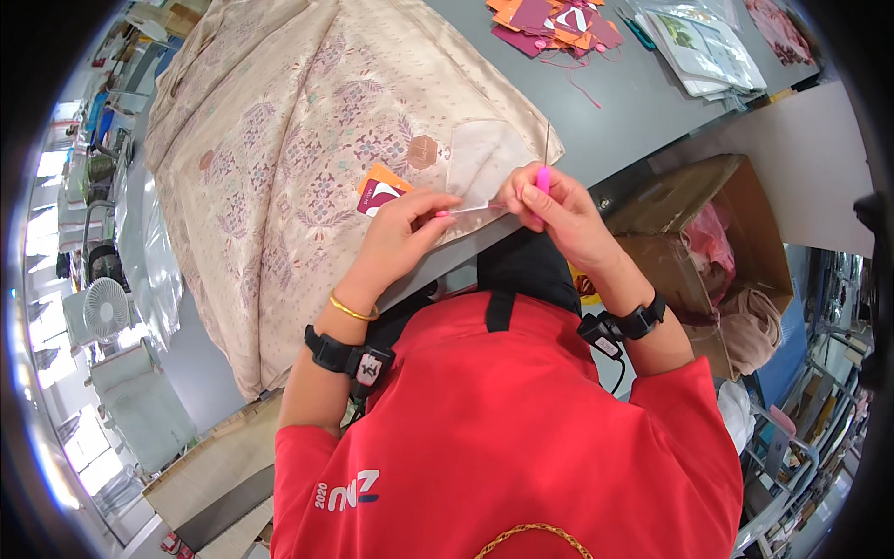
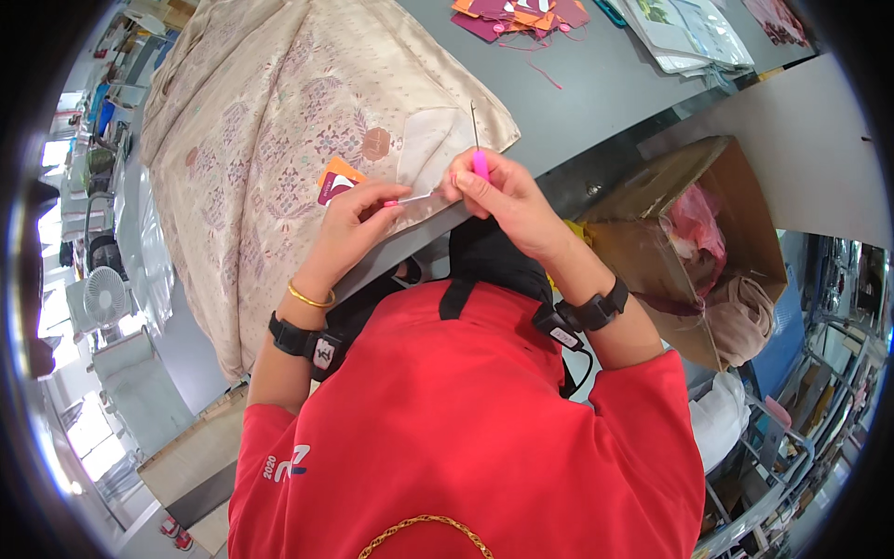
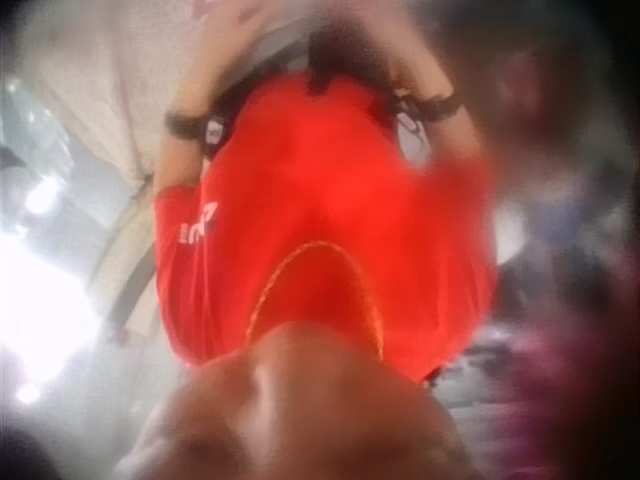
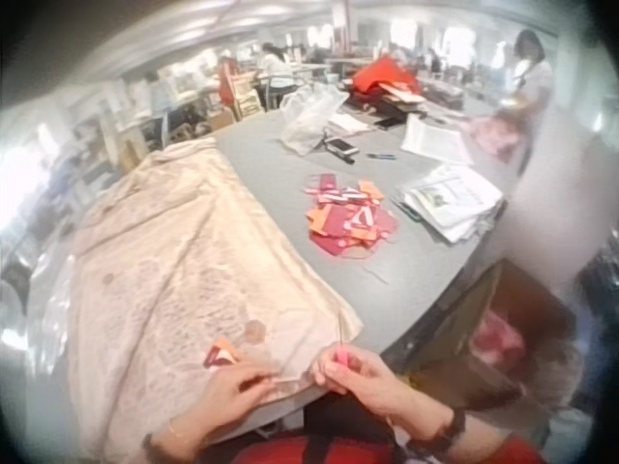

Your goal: The person repeatedly picks up small rectangular tags and uses a pink tool to attach them to the edges of a patterned fabric on a table. The person handles the tags one at a time, aligning and securing each tag along the fabric's edge.

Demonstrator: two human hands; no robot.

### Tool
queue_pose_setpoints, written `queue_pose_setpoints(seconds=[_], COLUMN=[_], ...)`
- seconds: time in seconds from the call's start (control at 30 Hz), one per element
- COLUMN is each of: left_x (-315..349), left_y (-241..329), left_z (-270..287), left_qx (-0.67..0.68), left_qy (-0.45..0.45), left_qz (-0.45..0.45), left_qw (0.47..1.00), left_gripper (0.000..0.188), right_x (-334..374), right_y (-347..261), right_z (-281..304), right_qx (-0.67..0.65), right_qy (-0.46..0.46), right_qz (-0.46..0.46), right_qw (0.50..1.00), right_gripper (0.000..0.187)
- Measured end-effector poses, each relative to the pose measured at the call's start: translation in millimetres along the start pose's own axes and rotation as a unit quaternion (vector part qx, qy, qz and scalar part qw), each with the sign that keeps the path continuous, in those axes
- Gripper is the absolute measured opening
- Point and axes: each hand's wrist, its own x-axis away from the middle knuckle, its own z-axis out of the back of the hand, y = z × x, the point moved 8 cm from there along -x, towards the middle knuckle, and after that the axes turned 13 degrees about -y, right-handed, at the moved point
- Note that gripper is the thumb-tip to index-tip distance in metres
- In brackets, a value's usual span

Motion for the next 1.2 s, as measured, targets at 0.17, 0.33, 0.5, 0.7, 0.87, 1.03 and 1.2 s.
queue_pose_setpoints(seconds=[0.17, 0.33, 0.5, 0.7, 0.87, 1.03, 1.2], left_x=[29.7, 45.5, 46.8, 43.1, 35.6, 34.1, 32.2], left_y=[-16.6, -19.4, -19.0, -14.8, 7.1, -0.8, -2.4], left_z=[-0.4, -8.9, -13.3, -14.4, -8.6, -6.3, -7.7], left_qx=[0.142, 0.246, 0.241, 0.213, 0.006, 0.090, 0.097], left_qy=[-0.045, -0.032, -0.026, -0.023, -0.026, -0.015, -0.010], left_qz=[0.126, 0.166, 0.173, 0.156, 0.074, 0.123, 0.142], left_qw=[0.981, 0.954, 0.955, 0.964, 0.997, 0.988, 0.985], left_gripper=[0.015, 0.015, 0.018, 0.017, 0.017, 0.017, 0.013], right_x=[-8.3, -19.5, -22.8, -23.4, -27.8, -29.9, -28.4], right_y=[7.4, 3.9, 4.9, 5.0, -2.5, 3.1, 6.8], right_z=[-8.2, -45.1, -50.4, -49.9, -65.2, -45.5, -50.0], right_qx=[0.285, 0.454, 0.474, 0.482, 0.599, 0.468, 0.520], right_qy=[0.010, -0.038, -0.034, -0.052, -0.092, -0.071, -0.029], right_qz=[-0.051, 0.022, -0.003, -0.018, 0.046, -0.019, -0.001], right_qw=[0.957, 0.890, 0.880, 0.874, 0.794, 0.880, 0.854], right_gripper=[0.014, 0.011, 0.011, 0.009, 0.011, 0.010, 0.010])
